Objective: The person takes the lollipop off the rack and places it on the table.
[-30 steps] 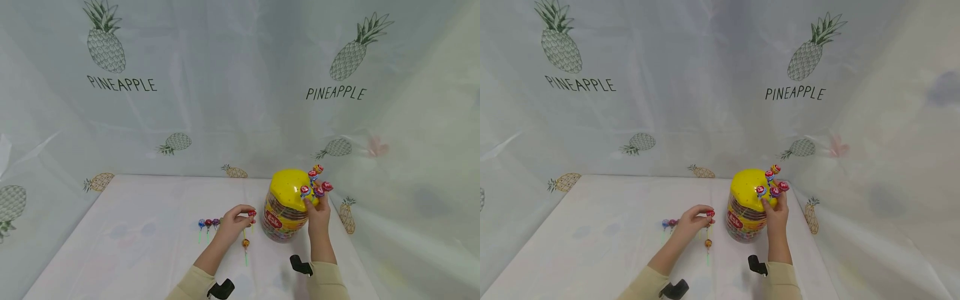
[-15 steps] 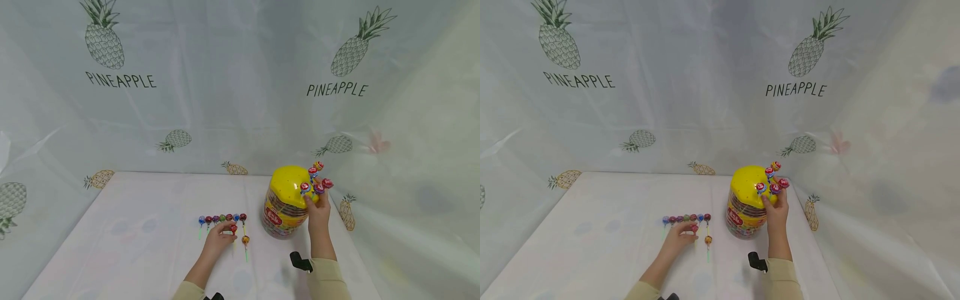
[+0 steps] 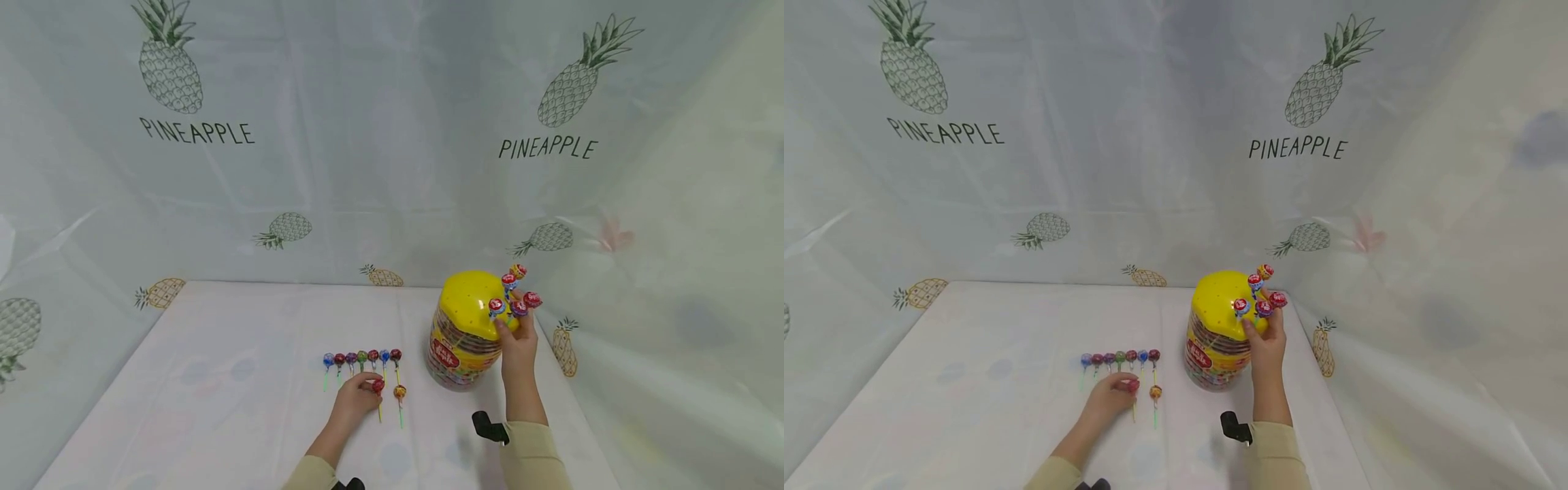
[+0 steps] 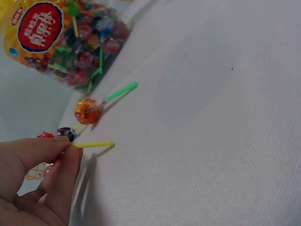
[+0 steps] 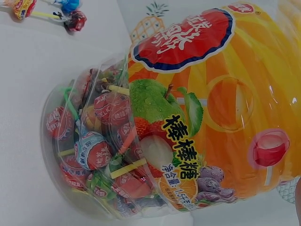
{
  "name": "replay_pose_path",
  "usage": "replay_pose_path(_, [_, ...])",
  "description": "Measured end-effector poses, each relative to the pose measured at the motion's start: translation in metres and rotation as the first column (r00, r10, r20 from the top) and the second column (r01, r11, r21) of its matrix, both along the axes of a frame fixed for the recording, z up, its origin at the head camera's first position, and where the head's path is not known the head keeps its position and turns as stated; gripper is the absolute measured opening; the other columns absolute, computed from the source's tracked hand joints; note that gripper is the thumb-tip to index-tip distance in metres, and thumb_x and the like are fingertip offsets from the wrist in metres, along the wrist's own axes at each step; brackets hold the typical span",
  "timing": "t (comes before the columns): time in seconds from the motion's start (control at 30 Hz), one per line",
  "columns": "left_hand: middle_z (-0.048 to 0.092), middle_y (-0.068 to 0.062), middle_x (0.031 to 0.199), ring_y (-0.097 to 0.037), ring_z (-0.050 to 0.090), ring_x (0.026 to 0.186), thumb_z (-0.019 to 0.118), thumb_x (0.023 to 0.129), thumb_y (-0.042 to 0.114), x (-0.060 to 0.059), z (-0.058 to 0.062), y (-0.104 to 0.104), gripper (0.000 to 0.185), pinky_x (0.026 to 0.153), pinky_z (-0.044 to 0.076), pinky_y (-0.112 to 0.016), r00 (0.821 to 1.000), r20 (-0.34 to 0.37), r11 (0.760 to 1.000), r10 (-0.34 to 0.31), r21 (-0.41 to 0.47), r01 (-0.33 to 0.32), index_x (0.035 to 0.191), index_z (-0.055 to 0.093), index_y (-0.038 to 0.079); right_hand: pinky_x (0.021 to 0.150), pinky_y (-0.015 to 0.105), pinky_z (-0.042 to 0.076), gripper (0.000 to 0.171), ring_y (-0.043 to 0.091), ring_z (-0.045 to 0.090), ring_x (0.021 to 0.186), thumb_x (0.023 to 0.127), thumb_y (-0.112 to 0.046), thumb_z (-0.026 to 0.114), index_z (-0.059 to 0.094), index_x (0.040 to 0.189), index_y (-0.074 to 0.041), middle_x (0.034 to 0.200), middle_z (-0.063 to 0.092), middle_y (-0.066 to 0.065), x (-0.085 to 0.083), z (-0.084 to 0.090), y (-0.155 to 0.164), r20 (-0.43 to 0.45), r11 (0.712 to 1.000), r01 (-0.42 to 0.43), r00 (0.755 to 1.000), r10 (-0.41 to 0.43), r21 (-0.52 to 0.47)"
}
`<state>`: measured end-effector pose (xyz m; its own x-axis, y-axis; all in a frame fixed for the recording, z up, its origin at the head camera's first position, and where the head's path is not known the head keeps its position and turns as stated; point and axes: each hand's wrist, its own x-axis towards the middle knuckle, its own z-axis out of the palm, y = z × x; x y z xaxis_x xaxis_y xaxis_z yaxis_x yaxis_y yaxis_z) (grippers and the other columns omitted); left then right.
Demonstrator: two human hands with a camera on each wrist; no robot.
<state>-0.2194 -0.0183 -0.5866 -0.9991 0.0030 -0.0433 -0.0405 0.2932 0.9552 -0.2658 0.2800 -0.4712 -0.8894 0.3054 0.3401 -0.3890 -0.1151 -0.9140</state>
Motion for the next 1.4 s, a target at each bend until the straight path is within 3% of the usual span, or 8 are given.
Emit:
replay_pose_path(0.23, [0.057,-0.001,0.074,-0.013,0.054,0.065,0.078,0.075,-0.005,-0.002,-0.007,0.003,0.040,0.056,0.051,-0.027,0.998,0.000,0.995,-0.062,-0.073,0.062,0.113,0.068,0.002,0.103,0.021,0.037,0.056,0.019,0.037,0.135,0.097,-0.003,0.057,0.045,0.146,-0.029,0.149,0.040,-0.002,0.000,-0.002,0.001,0.056,0.999,0.009,0.998,-0.011,0.046])
replay_pose_path(0.47, [0.057,0.000,0.070,-0.013,0.056,0.056,0.077,0.076,-0.005,-0.004,-0.009,0.006,0.040,0.052,0.048,-0.028,0.994,-0.004,0.988,-0.109,-0.109,0.108,0.114,0.067,0.001,0.104,0.022,0.037,0.056,0.019,0.039,0.135,0.097,-0.003,0.057,0.046,0.145,-0.029,0.148,0.042,-0.002,0.001,-0.002,0.001,0.059,0.999,0.015,0.998,-0.017,0.042])
replay_pose_path(1.1, [0.055,0.004,0.068,-0.011,0.048,0.060,0.080,0.075,0.003,-0.002,-0.001,0.013,0.035,0.058,0.041,-0.029,0.991,-0.049,0.963,-0.126,-0.248,0.110,0.108,0.069,0.003,0.103,0.020,0.037,0.057,0.019,0.037,0.136,0.097,0.000,0.056,0.046,0.146,-0.028,0.149,0.039,-0.003,0.000,-0.001,0.000,0.053,0.999,0.024,0.998,-0.026,0.046])
replay_pose_path(1.4, [0.056,0.005,0.067,-0.010,0.048,0.059,0.080,0.076,0.005,-0.002,0.001,0.015,0.034,0.057,0.040,-0.028,0.989,-0.059,0.958,-0.132,-0.265,0.112,0.108,0.069,0.004,0.102,0.020,0.037,0.057,0.019,0.037,0.136,0.097,-0.001,0.056,0.046,0.146,-0.029,0.149,0.039,-0.003,-0.001,0.000,0.001,0.063,0.999,0.023,0.998,-0.026,0.044])
